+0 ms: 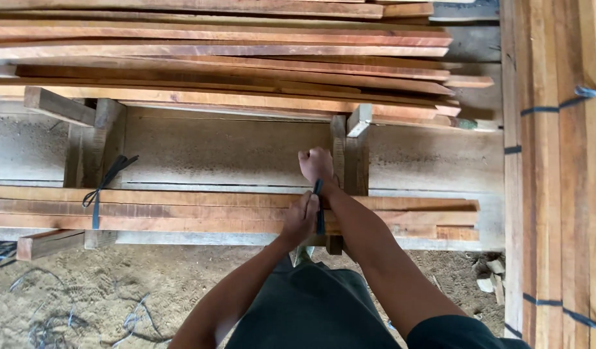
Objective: Bundling small wooden planks together using plastic strapping ties.
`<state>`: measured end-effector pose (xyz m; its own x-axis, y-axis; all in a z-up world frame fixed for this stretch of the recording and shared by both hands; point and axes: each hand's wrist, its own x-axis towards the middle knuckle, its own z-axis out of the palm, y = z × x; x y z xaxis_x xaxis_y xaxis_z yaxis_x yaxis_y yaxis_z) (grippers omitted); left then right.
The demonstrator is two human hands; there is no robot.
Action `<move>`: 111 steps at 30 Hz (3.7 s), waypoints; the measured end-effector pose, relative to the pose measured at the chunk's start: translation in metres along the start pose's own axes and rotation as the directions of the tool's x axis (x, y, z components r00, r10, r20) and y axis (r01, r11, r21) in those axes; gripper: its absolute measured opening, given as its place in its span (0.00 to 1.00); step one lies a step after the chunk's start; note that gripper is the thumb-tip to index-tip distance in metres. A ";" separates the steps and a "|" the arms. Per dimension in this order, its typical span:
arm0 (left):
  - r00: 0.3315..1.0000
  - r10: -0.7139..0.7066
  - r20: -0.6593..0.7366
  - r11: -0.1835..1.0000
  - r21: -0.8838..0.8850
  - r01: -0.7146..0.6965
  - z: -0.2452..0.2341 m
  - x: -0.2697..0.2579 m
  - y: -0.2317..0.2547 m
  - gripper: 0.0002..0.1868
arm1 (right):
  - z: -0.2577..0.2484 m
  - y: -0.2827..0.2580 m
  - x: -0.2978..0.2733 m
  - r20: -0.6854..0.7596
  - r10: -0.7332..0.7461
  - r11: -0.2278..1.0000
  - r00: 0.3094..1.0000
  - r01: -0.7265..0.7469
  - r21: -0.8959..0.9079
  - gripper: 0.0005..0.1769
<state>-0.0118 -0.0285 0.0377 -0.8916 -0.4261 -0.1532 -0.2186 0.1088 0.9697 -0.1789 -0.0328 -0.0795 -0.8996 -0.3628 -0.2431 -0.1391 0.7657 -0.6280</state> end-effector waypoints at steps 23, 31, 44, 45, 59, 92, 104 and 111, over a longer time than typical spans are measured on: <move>0.998 -0.052 -0.025 0.972 -0.230 0.045 0.015 0.015 -0.022 0.24 | -0.012 0.021 0.019 -0.286 -0.009 0.991 0.958 0.046 0.122 0.23; 0.999 -0.017 0.048 0.995 -0.102 0.022 0.001 0.011 -0.012 0.23 | -0.022 0.008 0.001 -0.378 -0.039 0.986 0.925 0.097 0.135 0.23; 0.997 0.074 -0.035 0.996 -0.043 -0.075 -0.002 0.010 0.010 0.24 | 0.009 0.011 0.011 0.033 0.049 0.996 0.998 -0.046 -0.083 0.22; 0.998 0.056 -0.025 0.998 -0.021 -0.056 -0.004 0.009 0.017 0.25 | 0.009 0.008 0.009 0.047 0.063 0.989 0.997 -0.056 -0.133 0.23; 0.982 -0.179 -0.062 0.898 -0.418 0.137 0.009 0.027 0.005 0.22 | -0.022 0.004 -0.004 -0.418 -0.167 0.976 0.893 0.210 0.058 0.21; 0.990 0.070 0.124 0.993 -0.102 -0.057 -0.022 0.037 0.022 0.21 | 0.023 0.018 0.015 -0.010 -0.084 0.965 0.996 0.079 -0.249 0.25; 0.987 0.002 0.159 0.999 0.041 -0.008 -0.014 0.025 0.002 0.29 | -0.044 0.015 -0.002 -0.245 -0.100 0.994 0.964 0.109 0.020 0.24; 0.977 -0.033 0.211 0.998 0.064 0.020 -0.013 0.041 -0.006 0.30 | -0.133 -0.006 -0.039 0.099 0.126 0.857 0.987 -0.159 0.491 0.23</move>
<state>-0.0419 -0.0586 0.0283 -0.9475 -0.2304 -0.2219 -0.2613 0.1574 0.9523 -0.1975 0.0477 0.0317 -0.8645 -0.3140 -0.3926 0.2270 0.4529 -0.8622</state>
